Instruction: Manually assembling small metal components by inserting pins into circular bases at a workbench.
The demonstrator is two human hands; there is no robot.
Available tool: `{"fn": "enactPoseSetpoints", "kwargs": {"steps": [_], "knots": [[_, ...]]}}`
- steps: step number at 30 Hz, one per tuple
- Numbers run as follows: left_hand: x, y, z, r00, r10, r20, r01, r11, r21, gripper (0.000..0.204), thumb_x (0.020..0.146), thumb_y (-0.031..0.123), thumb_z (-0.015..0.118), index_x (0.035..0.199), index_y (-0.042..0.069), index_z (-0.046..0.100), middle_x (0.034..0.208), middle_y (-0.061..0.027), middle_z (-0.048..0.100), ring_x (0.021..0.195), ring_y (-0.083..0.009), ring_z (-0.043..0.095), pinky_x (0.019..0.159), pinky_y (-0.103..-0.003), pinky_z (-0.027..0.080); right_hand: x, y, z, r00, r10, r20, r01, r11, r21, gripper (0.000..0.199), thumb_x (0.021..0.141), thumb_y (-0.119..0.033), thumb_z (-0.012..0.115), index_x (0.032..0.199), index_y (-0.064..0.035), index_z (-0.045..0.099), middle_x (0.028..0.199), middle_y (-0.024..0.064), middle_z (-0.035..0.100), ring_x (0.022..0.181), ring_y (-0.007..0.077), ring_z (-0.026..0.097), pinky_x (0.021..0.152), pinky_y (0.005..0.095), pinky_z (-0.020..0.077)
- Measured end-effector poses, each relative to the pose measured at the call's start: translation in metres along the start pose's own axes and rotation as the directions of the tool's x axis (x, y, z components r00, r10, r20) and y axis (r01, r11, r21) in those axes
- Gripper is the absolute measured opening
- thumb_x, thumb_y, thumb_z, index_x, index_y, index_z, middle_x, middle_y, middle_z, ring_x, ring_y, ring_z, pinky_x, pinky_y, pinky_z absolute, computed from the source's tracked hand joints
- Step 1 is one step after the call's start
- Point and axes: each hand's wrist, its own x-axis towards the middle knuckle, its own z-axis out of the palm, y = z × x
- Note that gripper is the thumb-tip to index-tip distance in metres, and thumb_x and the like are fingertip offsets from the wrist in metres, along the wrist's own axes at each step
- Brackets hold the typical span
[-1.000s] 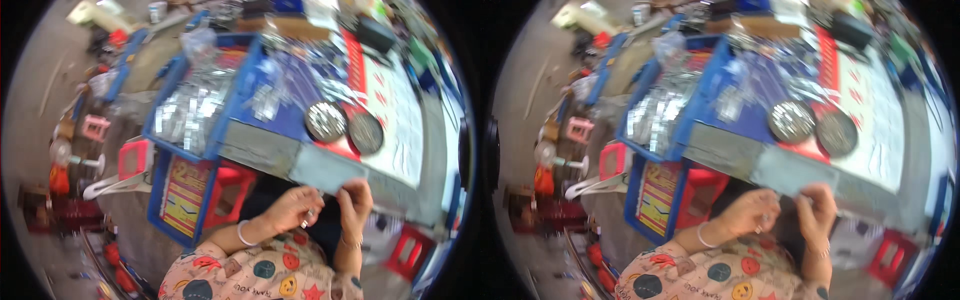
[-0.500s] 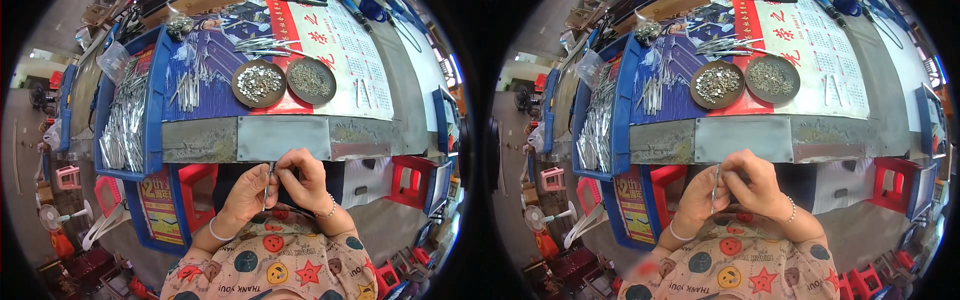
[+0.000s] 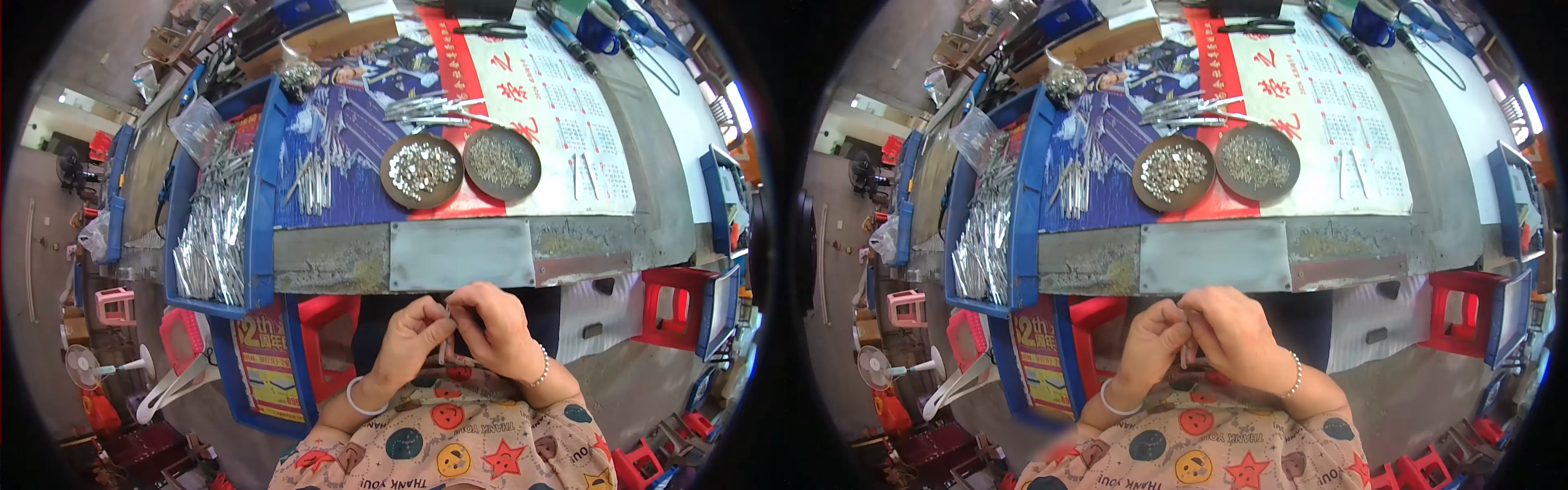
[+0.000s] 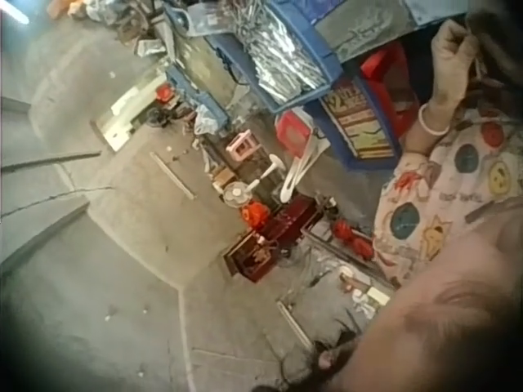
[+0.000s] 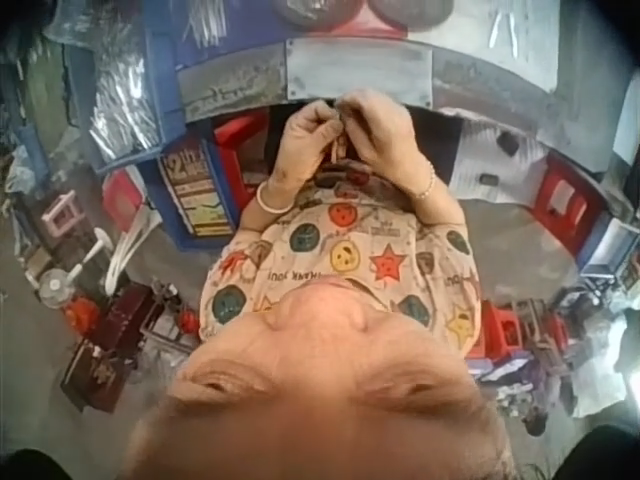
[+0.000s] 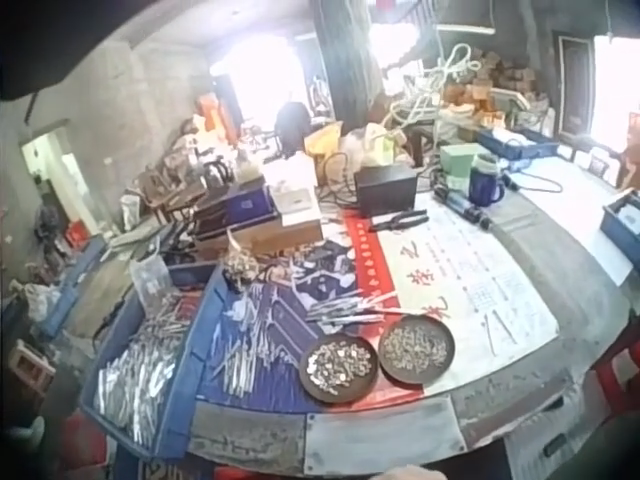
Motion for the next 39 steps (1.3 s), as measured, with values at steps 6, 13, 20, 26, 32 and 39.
{"fn": "enactPoseSetpoints", "kwargs": {"steps": [6, 13, 20, 26, 32, 39], "knots": [[-0.005, 0.000, 0.005, 0.995, -0.014, 0.100, 0.036, 0.975, -0.218, 0.013, 0.092, 0.011, 0.058, 0.085, 0.003, 0.050, 0.078, -0.0030, 0.053, 0.060, -0.0117, 0.056, 0.053, -0.022, 0.047, -0.009, 0.005, -0.002, 0.892, 0.401, 0.210, -0.427, 0.596, 0.680, 0.022, 0.085, -0.003, 0.064, 0.103, -0.0001, 0.051, 0.086, 0.0054, 0.059, 0.079, 0.0098, 0.057, 0.070, 0.0224, 0.0479], [-0.006, -0.001, 0.003, 0.994, -0.055, 0.096, 0.066, 0.992, -0.111, 0.014, 0.091, 0.011, 0.060, 0.084, 0.002, 0.052, 0.071, -0.0020, 0.054, 0.058, -0.0087, 0.055, 0.052, -0.020, 0.046, -0.025, -0.003, 0.006, 0.975, 0.221, -0.024, -0.203, 0.931, 0.304, 0.008, 0.083, 0.002, 0.059, 0.084, 0.0001, 0.051, 0.080, 0.0116, 0.057, 0.069, 0.0195, 0.055, 0.063, 0.0270, 0.0450], [-0.011, -0.001, 0.005, 0.992, -0.089, 0.091, 0.101, 0.985, -0.138, 0.012, 0.092, 0.012, 0.059, 0.085, 0.003, 0.053, 0.070, -0.0032, 0.056, 0.056, -0.0087, 0.055, 0.050, -0.018, 0.044, -0.021, 0.002, 0.001, 0.998, -0.002, -0.070, 0.014, 0.985, 0.169, 0.012, 0.078, 0.004, 0.061, 0.084, -0.0015, 0.051, 0.079, 0.0130, 0.058, 0.065, 0.0255, 0.057, 0.058, 0.0301, 0.0459], [-0.017, -0.008, 0.009, 0.984, -0.135, 0.112, 0.152, 0.977, -0.152, 0.014, 0.092, 0.014, 0.059, 0.086, 0.003, 0.052, 0.070, -0.0035, 0.055, 0.057, -0.0088, 0.054, 0.051, -0.019, 0.043, -0.024, 0.004, -0.010, 0.996, -0.086, 0.005, 0.085, 0.988, 0.129, 0.018, 0.073, 0.004, 0.064, 0.084, -0.0026, 0.052, 0.079, 0.0113, 0.058, 0.065, 0.0247, 0.057, 0.057, 0.0311, 0.0464], [-0.016, -0.013, 0.018, 0.985, -0.129, 0.112, 0.151, 0.964, -0.220, 0.015, 0.093, 0.015, 0.057, 0.086, 0.003, 0.051, 0.069, -0.0035, 0.055, 0.056, -0.0088, 0.052, 0.054, -0.021, 0.045, -0.028, 0.003, -0.012, 0.959, -0.280, -0.032, 0.273, 0.951, -0.148, 0.025, 0.068, 0.005, 0.066, 0.087, -0.0030, 0.051, 0.082, 0.0107, 0.058, 0.065, 0.0267, 0.055, 0.058, 0.0348, 0.0468], [-0.014, -0.016, 0.022, 0.989, -0.136, 0.054, 0.144, 0.971, -0.190, 0.015, 0.094, 0.016, 0.055, 0.085, 0.005, 0.050, 0.067, -0.0025, 0.054, 0.054, -0.0077, 0.052, 0.052, -0.019, 0.044, -0.029, 0.006, -0.014, 0.987, -0.160, -0.016, 0.158, 0.982, -0.103, 0.024, 0.068, 0.001, 0.068, 0.086, -0.0031, 0.052, 0.084, 0.0113, 0.058, 0.065, 0.0270, 0.056, 0.057, 0.0335, 0.0472]]}}
